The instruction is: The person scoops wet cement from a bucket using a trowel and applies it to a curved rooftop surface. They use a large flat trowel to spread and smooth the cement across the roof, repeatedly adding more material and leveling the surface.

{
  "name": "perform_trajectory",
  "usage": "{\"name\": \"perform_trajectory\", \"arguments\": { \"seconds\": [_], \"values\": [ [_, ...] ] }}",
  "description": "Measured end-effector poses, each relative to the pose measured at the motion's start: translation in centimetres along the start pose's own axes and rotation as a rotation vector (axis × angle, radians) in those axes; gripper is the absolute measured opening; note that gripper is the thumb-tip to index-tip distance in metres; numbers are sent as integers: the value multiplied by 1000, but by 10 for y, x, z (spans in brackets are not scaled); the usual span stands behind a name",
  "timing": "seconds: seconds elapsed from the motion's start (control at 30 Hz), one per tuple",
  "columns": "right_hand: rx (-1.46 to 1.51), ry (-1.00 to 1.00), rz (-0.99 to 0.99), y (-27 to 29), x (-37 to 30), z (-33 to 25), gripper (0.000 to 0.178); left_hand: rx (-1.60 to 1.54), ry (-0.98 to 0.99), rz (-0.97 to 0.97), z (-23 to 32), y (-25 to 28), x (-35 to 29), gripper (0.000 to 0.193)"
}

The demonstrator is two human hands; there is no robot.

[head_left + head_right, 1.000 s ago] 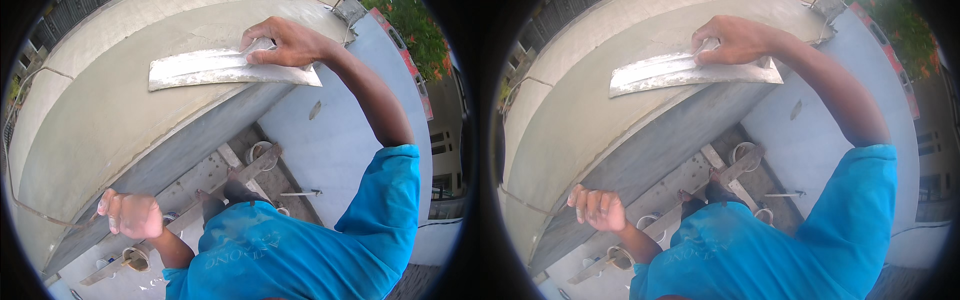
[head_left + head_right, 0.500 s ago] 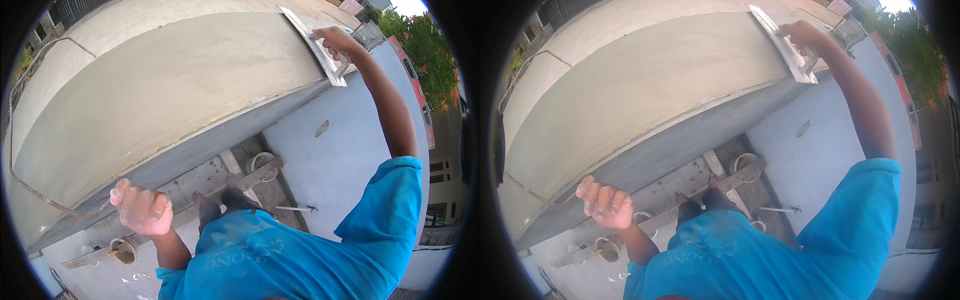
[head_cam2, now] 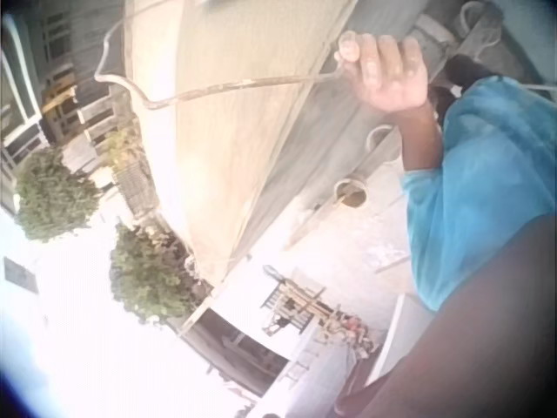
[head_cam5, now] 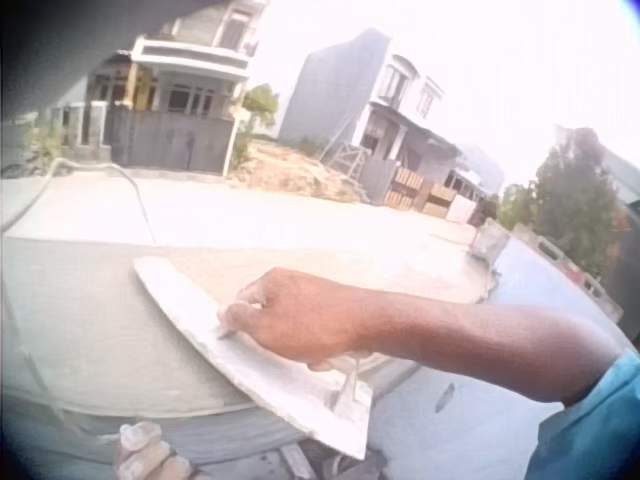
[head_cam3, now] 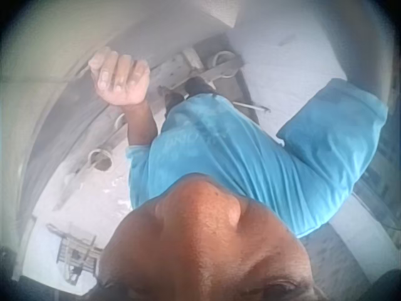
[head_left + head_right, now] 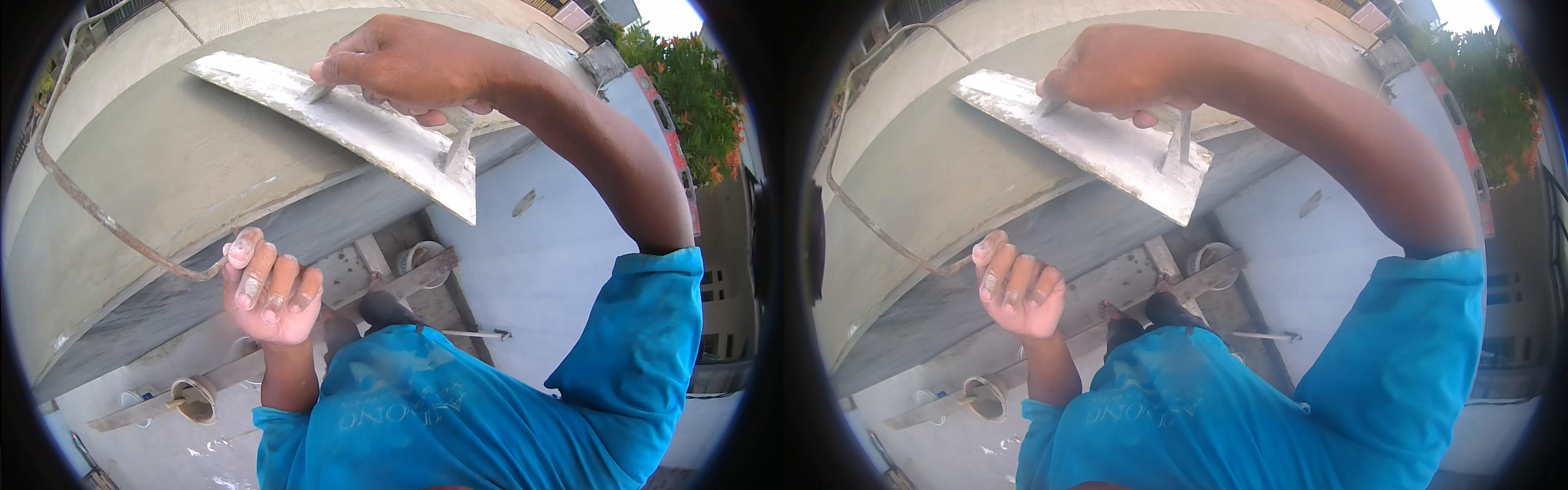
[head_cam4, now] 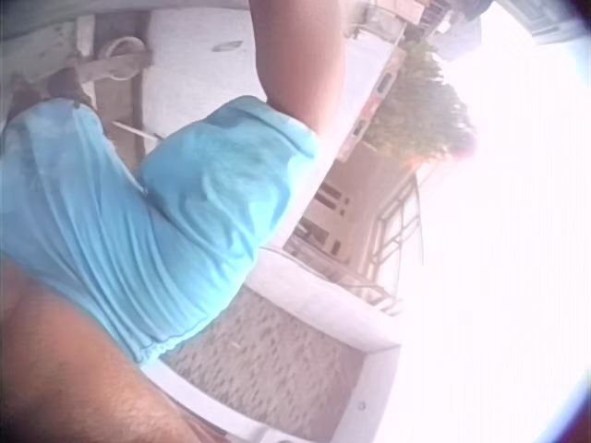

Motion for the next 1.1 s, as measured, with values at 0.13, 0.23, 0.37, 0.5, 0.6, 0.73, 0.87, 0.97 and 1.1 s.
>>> {"name": "perform_trajectory", "arguments": {
  "seconds": [0.13,0.23,0.37,0.5,0.6,0.73,0.87,0.97,1.1],
  "values": [
    [97,95,-194,-8,-27,-21,51,18,-40,5,8,-3,-4,33],
    [-36,219,10,50,-40,42,53,19,-26,-2,8,-2,-3,30],
    [-514,314,402,133,-12,169,48,41,-60,19,2,1,2,22],
    [-334,223,349,131,47,180,30,105,-162,55,16,7,-6,30],
    [-385,283,349,128,68,194,29,141,-194,61,14,6,-5,37],
    [-414,238,303,117,68,215,28,156,-194,55,16,6,-6,36],
    [-464,348,144,79,26,183,49,149,-217,36,17,5,-7,36],
    [-349,38,143,91,-27,186,54,148,-237,36,18,3,-11,36],
    [-438,-117,484,107,-65,223,48,146,-200,54,17,9,-6,35]
  ]
}}
Point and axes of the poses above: each hand's wrist, its own x-axis towards the middle knuckle, its own y-axis out of the back of the hand, z = x × y, the point moved 7 cm from there along x, towards the middle knuckle, and after that the axes turned 12 degrees about -x, right-handed, at the moved point
